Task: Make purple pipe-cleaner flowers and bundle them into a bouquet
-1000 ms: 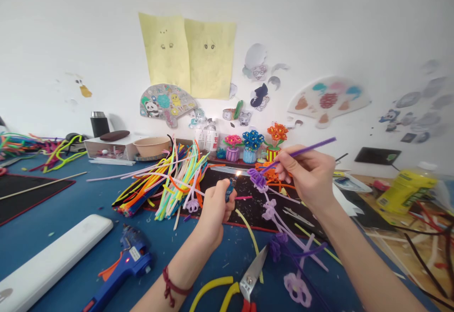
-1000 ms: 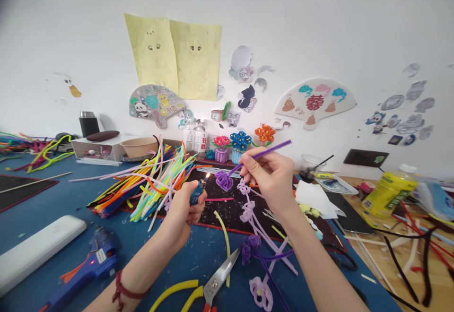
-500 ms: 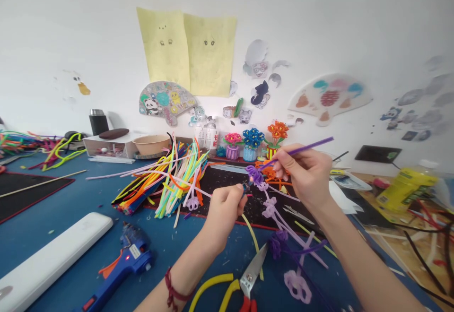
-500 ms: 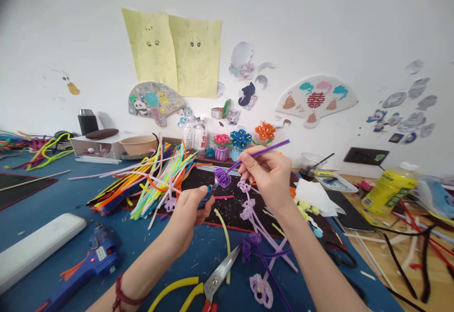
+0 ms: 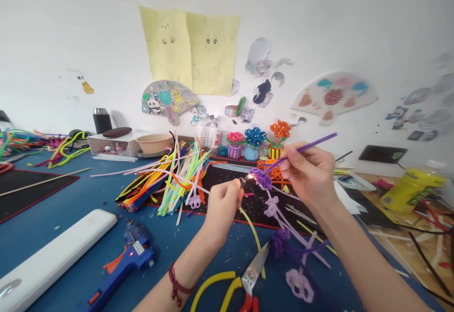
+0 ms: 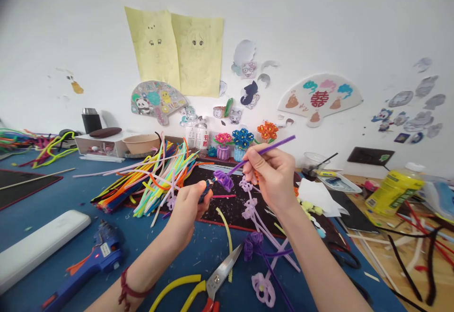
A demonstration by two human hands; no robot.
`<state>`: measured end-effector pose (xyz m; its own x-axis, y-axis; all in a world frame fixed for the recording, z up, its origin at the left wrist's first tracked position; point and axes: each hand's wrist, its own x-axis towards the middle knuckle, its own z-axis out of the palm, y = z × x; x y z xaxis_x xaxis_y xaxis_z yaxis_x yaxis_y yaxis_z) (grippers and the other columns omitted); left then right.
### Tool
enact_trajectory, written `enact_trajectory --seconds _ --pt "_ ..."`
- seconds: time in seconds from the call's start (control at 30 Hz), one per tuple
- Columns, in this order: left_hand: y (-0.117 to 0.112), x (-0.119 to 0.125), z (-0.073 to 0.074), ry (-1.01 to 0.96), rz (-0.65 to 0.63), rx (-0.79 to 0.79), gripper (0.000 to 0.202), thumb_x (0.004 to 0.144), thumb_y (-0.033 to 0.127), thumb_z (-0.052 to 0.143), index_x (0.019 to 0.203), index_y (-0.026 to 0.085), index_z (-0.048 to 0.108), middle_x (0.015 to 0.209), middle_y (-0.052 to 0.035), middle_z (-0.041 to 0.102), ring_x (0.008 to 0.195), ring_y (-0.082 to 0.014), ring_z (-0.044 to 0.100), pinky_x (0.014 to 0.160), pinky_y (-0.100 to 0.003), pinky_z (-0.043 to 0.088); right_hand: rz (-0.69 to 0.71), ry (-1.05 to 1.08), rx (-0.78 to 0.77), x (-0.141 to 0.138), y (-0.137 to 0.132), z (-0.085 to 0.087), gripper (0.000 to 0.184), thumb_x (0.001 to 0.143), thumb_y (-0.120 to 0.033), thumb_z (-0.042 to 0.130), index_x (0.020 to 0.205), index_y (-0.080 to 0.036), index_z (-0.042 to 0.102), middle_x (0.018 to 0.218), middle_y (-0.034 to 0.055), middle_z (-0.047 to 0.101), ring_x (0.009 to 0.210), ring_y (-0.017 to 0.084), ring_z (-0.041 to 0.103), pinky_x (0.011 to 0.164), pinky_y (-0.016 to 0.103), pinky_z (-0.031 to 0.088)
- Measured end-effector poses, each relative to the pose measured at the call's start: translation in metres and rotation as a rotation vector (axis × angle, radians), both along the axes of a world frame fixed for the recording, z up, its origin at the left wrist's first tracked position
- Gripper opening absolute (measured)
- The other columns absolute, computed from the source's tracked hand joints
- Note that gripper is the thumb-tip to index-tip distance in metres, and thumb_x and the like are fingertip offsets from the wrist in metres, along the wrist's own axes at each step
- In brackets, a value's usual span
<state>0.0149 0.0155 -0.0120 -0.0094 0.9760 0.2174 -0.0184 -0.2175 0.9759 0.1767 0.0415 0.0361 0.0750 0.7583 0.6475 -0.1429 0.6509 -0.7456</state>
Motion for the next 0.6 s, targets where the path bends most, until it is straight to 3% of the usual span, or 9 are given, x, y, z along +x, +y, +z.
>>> enact_trajectory --seconds 0.17,0.37,0.5,0.6 --pt "-0.005 -0.003 0.001 -0.005 -0.018 0.085 0.037 0.079 0.04 0.039 0.049 0.019 0.034 0.049 0.0045 0.029 0.047 -0.0083 0.023 0.047 -0.025 0.017 0.028 0.041 -0.017 0.001 0.003 -0.003 0.019 0.073 -0.036 0.074 0.069 -0.02 0.066 0.049 -0.0015 0.057 0.038 0.01 0.048 0.032 0.022 0.03" --pt "-0.012 -0.001 -0.002 0.307 -0.031 0.253 0.038 0.084 0.037 0.037 0.053 0.019 0.027 0.053 0.0042 0.026 0.053 -0.0095 0.026 0.051 -0.028 0.017 0.032 0.109 0.014 0.001 0.007 -0.004 0.017 0.072 -0.032 0.076 0.067 -0.018 0.069 0.05 -0.0011 0.058 0.039 0.008 0.046 0.035 0.021 0.03" --pt "-0.008 0.002 -0.002 0.481 0.085 0.185 0.038 0.082 0.036 0.04 0.052 0.018 0.023 0.052 0.0043 0.023 0.052 -0.0097 0.024 0.052 -0.029 0.015 0.026 0.169 0.04 0.002 0.007 -0.001 0.018 0.069 -0.031 0.079 0.063 -0.017 0.069 0.049 -0.0014 0.056 0.04 0.006 0.043 0.036 0.02 0.027" --pt "0.002 -0.002 -0.008 0.443 0.219 0.087 0.044 0.085 0.045 0.039 0.05 0.019 0.03 0.049 0.004 0.029 0.051 -0.0104 0.029 0.05 -0.027 0.018 0.045 0.246 0.004 0.003 0.006 0.004 0.02 0.064 -0.031 0.083 0.061 -0.016 0.068 0.047 -0.0023 0.054 0.04 0.004 0.041 0.036 0.018 0.026"
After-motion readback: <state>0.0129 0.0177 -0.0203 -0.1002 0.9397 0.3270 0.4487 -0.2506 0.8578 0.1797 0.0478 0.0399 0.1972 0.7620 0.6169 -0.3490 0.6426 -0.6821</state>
